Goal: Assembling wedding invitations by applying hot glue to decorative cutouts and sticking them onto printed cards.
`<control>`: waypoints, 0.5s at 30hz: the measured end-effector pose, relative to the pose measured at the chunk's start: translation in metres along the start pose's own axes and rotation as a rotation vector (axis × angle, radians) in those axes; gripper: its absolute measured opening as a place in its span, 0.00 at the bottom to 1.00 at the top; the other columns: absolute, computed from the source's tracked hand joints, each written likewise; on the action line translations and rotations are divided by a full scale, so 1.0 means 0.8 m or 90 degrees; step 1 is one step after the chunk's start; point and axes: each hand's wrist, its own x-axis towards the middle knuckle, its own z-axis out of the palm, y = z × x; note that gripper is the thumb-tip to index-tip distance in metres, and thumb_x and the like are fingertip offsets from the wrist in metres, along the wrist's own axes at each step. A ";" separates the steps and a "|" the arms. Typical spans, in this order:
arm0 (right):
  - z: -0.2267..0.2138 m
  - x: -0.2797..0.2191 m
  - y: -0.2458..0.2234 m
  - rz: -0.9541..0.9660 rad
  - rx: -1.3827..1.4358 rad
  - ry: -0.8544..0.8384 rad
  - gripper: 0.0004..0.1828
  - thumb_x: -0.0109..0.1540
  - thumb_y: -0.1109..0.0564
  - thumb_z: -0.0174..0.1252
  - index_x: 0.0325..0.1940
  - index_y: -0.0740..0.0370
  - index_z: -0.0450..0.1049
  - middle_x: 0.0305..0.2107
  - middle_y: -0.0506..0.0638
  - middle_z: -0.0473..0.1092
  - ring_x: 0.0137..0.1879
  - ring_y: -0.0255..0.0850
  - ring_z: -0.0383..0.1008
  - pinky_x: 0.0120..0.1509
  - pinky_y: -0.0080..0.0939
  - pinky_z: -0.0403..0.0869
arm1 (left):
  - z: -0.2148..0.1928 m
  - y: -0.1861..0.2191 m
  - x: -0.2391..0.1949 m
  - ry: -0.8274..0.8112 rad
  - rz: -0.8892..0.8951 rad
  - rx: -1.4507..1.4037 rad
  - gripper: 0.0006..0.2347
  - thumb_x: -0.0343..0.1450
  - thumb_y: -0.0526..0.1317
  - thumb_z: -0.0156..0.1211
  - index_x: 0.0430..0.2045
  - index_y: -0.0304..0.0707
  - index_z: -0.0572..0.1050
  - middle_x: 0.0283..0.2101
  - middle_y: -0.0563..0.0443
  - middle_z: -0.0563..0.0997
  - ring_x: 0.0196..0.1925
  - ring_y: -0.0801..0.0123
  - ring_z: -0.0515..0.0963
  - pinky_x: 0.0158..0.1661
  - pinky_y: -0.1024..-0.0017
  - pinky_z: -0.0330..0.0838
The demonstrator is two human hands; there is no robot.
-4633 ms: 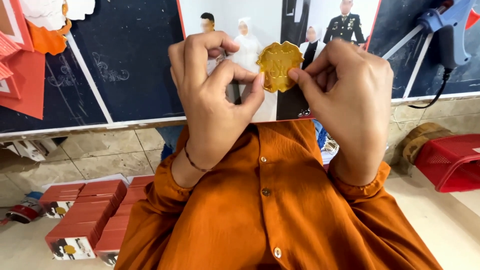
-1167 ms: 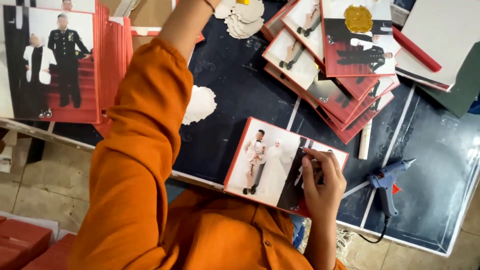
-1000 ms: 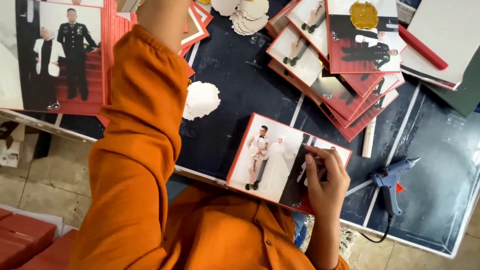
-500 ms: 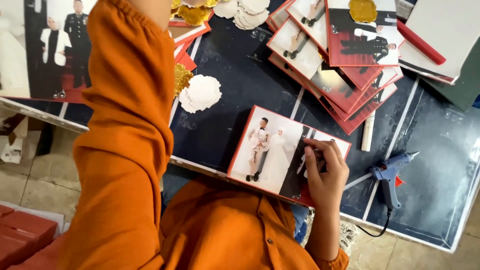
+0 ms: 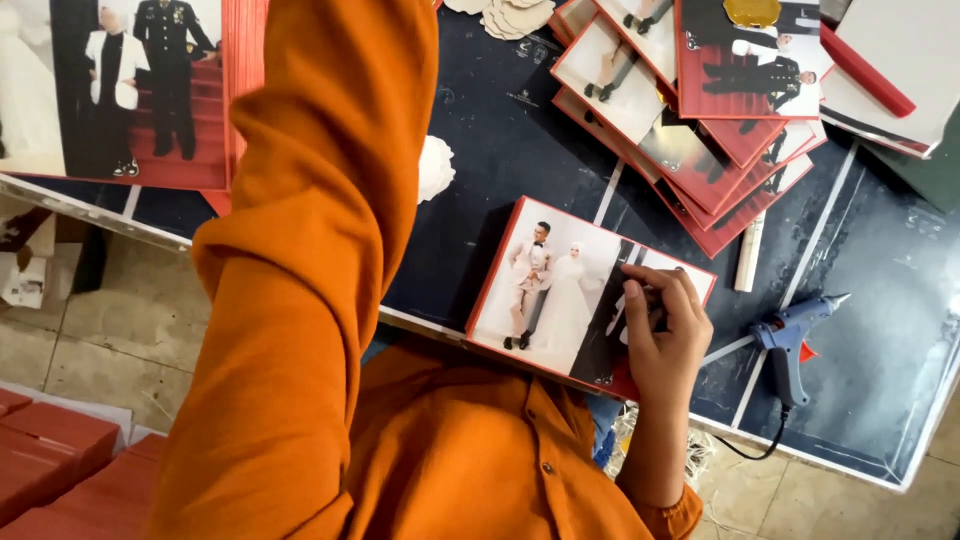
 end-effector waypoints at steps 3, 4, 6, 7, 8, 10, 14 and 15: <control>0.001 0.000 -0.003 -0.001 -0.009 0.006 0.05 0.73 0.63 0.63 0.49 0.65 0.84 0.36 0.52 0.77 0.33 0.43 0.72 0.35 0.39 0.69 | -0.019 -0.012 -0.008 -0.005 -0.027 -0.026 0.09 0.66 0.47 0.70 0.34 0.50 0.80 0.33 0.56 0.85 0.35 0.68 0.86 0.34 0.65 0.80; 0.000 0.000 -0.002 -0.002 -0.009 0.006 0.05 0.73 0.63 0.63 0.49 0.65 0.84 0.36 0.52 0.77 0.33 0.43 0.72 0.35 0.39 0.69 | -0.025 -0.013 -0.011 -0.007 -0.036 -0.035 0.09 0.66 0.47 0.70 0.34 0.50 0.80 0.33 0.56 0.85 0.35 0.68 0.87 0.34 0.65 0.80; 0.001 0.000 -0.002 0.005 -0.014 0.004 0.04 0.73 0.63 0.63 0.49 0.65 0.83 0.36 0.52 0.77 0.34 0.44 0.73 0.35 0.39 0.69 | -0.038 -0.013 -0.018 -0.011 -0.055 -0.049 0.09 0.66 0.47 0.70 0.34 0.51 0.80 0.33 0.56 0.86 0.35 0.69 0.87 0.34 0.65 0.81; 0.000 0.000 -0.002 0.005 -0.013 0.004 0.04 0.73 0.63 0.63 0.49 0.65 0.83 0.36 0.52 0.77 0.34 0.44 0.73 0.35 0.39 0.69 | -0.045 -0.014 -0.021 -0.013 -0.064 -0.056 0.09 0.66 0.48 0.70 0.34 0.51 0.80 0.33 0.56 0.86 0.35 0.69 0.87 0.34 0.65 0.81; 0.000 0.000 -0.003 0.012 -0.007 0.003 0.04 0.73 0.64 0.63 0.49 0.65 0.83 0.35 0.53 0.77 0.33 0.44 0.73 0.35 0.39 0.69 | -0.051 -0.014 -0.025 -0.015 -0.074 -0.064 0.09 0.66 0.48 0.71 0.34 0.51 0.80 0.33 0.56 0.86 0.36 0.69 0.87 0.34 0.65 0.81; 0.001 0.000 -0.004 0.020 0.001 0.002 0.05 0.73 0.64 0.62 0.49 0.66 0.83 0.35 0.53 0.77 0.33 0.45 0.73 0.34 0.39 0.69 | -0.066 -0.015 -0.033 -0.020 -0.093 -0.077 0.10 0.65 0.48 0.71 0.34 0.51 0.80 0.34 0.56 0.86 0.36 0.69 0.87 0.34 0.66 0.82; -0.001 -0.001 -0.002 0.022 -0.003 -0.003 0.05 0.74 0.64 0.63 0.49 0.66 0.83 0.36 0.54 0.77 0.33 0.44 0.73 0.35 0.39 0.69 | -0.098 -0.021 -0.053 -0.026 -0.131 -0.106 0.10 0.64 0.49 0.71 0.35 0.52 0.81 0.34 0.56 0.87 0.36 0.70 0.88 0.35 0.66 0.83; -0.001 -0.001 -0.001 0.018 -0.008 -0.003 0.05 0.74 0.64 0.63 0.50 0.66 0.84 0.36 0.54 0.77 0.33 0.45 0.73 0.35 0.40 0.69 | -0.107 -0.023 -0.056 -0.029 -0.138 -0.113 0.10 0.64 0.49 0.71 0.35 0.52 0.81 0.34 0.56 0.87 0.37 0.70 0.88 0.35 0.66 0.83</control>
